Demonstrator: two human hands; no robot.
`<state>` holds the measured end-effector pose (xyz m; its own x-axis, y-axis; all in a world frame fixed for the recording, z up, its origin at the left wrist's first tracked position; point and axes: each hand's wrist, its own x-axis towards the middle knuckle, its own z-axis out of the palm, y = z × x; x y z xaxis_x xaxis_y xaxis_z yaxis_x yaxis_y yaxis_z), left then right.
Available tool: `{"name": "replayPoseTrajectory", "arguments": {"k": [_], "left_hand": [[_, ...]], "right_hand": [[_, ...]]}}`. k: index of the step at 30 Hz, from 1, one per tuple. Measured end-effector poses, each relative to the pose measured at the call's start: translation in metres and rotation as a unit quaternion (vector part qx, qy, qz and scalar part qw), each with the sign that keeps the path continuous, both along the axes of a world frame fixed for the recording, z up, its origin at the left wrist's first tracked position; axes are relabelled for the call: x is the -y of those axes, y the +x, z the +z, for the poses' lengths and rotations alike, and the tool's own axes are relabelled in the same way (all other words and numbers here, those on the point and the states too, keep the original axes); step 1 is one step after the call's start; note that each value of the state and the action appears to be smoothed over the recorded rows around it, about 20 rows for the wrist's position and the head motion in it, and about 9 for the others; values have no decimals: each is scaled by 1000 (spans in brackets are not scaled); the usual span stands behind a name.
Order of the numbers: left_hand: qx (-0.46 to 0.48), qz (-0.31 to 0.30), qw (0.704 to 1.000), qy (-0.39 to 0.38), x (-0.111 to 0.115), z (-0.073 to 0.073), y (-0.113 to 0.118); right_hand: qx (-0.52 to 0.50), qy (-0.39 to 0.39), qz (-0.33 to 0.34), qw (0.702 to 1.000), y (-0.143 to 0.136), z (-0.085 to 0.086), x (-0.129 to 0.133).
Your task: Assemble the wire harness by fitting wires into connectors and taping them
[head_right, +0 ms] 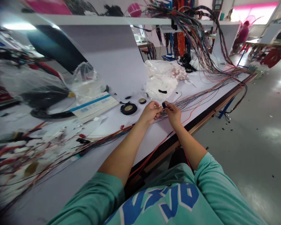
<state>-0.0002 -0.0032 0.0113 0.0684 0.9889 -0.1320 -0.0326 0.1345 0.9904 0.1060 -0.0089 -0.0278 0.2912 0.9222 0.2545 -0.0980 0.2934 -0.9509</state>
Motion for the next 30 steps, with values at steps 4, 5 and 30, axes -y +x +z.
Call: {"name": "replayPoseTrajectory", "arguments": {"k": [4,5,30], "left_hand": [[77,-83,985,-128,-3,2,-4],[90,-106,979,-151,-3,2,-5],[-163,-60,972,159,0,-4,-3]], "right_hand": [[-68,6,-10,998,-5,0,-1],[-82,3,-6,997,-5,0,-1],[-163,26,57,985,17,-6,-12]]}}
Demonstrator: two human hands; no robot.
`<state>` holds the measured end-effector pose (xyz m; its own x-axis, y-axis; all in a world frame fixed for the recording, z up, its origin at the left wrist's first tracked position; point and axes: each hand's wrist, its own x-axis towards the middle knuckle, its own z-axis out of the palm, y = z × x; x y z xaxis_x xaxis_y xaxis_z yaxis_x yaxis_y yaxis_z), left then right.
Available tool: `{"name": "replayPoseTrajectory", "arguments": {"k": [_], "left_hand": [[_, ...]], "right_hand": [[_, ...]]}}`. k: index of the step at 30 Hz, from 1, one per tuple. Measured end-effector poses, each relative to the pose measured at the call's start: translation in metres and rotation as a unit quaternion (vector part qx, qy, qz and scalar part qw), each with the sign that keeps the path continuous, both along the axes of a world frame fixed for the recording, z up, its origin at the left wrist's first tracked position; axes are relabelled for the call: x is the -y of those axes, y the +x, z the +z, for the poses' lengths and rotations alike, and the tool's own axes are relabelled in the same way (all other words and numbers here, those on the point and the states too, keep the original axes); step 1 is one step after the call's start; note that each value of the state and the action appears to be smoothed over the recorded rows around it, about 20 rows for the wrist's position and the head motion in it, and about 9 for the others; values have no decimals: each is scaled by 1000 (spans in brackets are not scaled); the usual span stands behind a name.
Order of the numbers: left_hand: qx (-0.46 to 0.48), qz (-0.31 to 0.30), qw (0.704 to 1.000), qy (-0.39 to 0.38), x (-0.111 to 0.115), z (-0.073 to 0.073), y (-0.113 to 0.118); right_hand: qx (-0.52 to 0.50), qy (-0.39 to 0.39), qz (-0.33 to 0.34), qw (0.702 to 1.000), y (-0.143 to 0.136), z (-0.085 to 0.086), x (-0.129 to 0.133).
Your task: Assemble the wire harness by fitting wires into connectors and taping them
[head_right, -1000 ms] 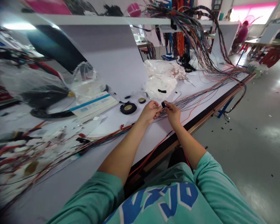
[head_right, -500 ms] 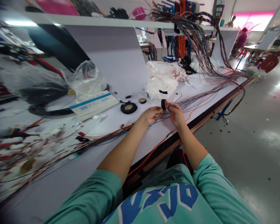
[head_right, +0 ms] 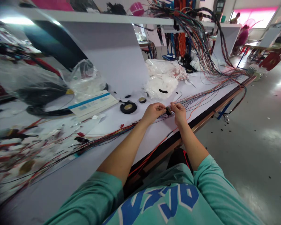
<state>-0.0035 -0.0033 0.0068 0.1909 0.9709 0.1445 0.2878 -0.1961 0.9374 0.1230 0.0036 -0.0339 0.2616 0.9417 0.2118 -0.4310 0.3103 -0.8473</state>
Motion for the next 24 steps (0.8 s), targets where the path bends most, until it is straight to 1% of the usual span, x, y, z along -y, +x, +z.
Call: {"name": "replayPoseTrajectory", "arguments": {"k": [2,4,7,9,11,14,16,18,19,21,24], "left_hand": [[-93,17,994,59,1,-1,1],[-160,37,981,107,2,-2,1],[-199,65,969,129,3,-4,2],[-194,83,970,120,3,-4,3],[-172,98,976,96,1,-6,5],[-105,99,989,43,-1,-7,7],[-55,78,995,-1,-2,-7,8],[-45,56,997,-25,-1,-5,8],[-64,53,996,-22,0,-3,8],[-138,71,988,10,3,2,9],[-254,100,961,52,9,9,12]], "right_hand": [[14,-4,5,1000,1,-1,1],[49,-16,22,998,1,-2,2],[110,-12,70,991,-1,-5,5],[146,2,100,984,-2,-7,5],[183,12,112,977,-3,-10,4],[242,23,80,967,-3,-14,0],[270,25,55,961,-2,-17,-3],[280,27,53,958,-2,-19,-5],[283,33,57,957,-1,-20,-6],[295,55,58,952,-1,-21,-6],[321,89,44,942,-2,-19,-5]]}}
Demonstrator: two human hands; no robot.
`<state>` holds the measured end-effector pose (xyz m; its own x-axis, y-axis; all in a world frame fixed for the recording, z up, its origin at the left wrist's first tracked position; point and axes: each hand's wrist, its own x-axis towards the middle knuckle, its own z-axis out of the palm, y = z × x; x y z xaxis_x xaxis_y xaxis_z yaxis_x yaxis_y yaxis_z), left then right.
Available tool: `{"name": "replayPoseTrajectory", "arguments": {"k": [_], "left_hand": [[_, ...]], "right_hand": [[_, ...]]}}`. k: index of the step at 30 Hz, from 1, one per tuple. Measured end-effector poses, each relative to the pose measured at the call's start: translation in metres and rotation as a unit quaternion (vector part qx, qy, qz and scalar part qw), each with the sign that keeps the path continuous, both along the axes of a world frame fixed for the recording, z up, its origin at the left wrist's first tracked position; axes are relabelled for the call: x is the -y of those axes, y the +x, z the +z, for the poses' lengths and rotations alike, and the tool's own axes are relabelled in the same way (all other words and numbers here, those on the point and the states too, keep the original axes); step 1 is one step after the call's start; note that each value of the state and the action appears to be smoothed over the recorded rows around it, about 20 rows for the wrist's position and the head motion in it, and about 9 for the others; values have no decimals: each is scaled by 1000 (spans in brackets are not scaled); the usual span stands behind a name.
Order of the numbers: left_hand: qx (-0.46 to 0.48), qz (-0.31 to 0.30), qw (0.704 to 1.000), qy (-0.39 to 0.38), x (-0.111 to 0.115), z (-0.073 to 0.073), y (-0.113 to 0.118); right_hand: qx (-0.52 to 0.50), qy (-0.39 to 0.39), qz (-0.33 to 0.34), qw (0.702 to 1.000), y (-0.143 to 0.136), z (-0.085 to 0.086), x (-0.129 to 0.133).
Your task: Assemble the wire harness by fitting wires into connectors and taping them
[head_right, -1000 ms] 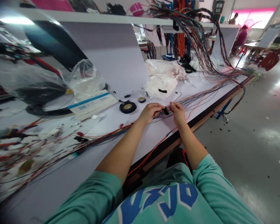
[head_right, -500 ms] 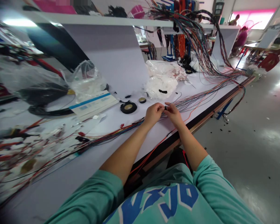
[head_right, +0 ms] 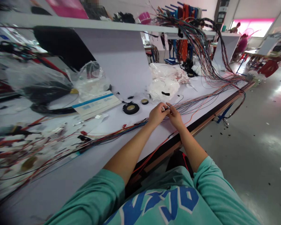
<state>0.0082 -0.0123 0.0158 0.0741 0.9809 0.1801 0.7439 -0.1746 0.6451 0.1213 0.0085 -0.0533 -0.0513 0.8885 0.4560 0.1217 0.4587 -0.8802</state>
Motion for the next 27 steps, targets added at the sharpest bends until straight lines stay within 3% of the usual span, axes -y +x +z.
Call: {"name": "replayPoseTrajectory", "arguments": {"k": [5,8,10,13,17,19,22,25,27], "left_hand": [[-158,-22,986,49,5,1,5],[-191,-52,979,54,5,-1,6],[-157,-48,986,43,2,-3,7],[-11,-9,1000,-5,-8,-8,7],[97,41,993,-54,-24,-20,2],[98,67,991,-60,-30,-26,-4],[94,96,990,-54,-36,-30,-14],[54,66,996,-34,-37,-27,-17],[-39,31,999,-22,-34,-23,-16]], "right_hand": [[42,-25,-8,999,1,2,-1],[92,-76,-32,992,4,5,-1],[127,-107,-42,985,5,9,-1],[211,-127,-61,967,4,17,2],[385,-59,-146,909,-6,27,15],[450,-9,-117,885,-16,28,28],[481,58,7,875,-30,25,44],[461,16,47,886,-31,21,45],[415,-31,54,908,-24,18,40]]}}
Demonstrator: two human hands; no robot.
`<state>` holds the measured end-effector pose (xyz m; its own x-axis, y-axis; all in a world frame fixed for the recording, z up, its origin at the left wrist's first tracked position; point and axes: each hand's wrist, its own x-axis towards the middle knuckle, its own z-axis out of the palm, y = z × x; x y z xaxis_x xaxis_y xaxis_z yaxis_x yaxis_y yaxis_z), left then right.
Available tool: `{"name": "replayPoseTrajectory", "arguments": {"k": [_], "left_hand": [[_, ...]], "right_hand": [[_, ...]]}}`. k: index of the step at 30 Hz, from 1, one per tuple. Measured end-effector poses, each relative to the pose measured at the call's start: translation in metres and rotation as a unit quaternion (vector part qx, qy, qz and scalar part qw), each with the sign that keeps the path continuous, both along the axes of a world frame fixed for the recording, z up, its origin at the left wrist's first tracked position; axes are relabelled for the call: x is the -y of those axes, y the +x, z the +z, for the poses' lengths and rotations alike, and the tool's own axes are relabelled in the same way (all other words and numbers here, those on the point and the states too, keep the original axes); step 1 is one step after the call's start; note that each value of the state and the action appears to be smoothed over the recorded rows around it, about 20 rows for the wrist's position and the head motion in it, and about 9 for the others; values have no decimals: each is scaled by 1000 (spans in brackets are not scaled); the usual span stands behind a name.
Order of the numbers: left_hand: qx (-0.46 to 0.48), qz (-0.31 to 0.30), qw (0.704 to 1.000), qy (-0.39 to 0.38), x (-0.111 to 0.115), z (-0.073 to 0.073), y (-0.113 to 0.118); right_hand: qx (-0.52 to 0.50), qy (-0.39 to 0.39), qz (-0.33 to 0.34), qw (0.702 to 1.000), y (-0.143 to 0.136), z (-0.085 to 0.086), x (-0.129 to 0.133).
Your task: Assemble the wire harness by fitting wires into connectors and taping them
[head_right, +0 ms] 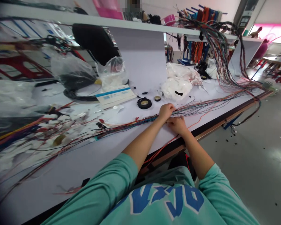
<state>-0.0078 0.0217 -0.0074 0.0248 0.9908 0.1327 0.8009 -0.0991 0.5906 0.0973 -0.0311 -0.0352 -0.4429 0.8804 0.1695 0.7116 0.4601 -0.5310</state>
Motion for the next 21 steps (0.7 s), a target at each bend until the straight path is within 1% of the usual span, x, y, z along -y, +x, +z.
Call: {"name": "replayPoseTrajectory", "arguments": {"k": [2,4,6,8,10,12,14,17,19,21], "left_hand": [[-122,-25,992,2,3,4,2],[-200,-40,979,0,5,8,2],[-232,-62,971,-4,7,11,1],[-249,-89,964,-11,8,13,-1],[-267,-110,957,-15,11,14,-2],[-282,-120,952,-14,13,15,-3],[-295,-122,947,-10,15,16,-2],[-313,-123,942,-8,16,17,-2],[-322,-126,938,-8,16,18,-2],[-328,-132,935,-5,17,19,-3]], "right_hand": [[-89,-39,15,995,8,-2,-6],[-201,-74,39,976,15,-4,-10],[-310,-101,44,944,17,-4,-11],[-402,-111,25,908,17,-3,-10],[-467,-107,-3,878,17,-1,-9],[-498,-96,-23,862,18,1,-6],[-504,-83,-36,859,18,2,-2],[-479,-50,-74,873,20,5,8],[-449,-11,-122,885,23,9,15],[-431,26,-165,887,27,15,18]]}}
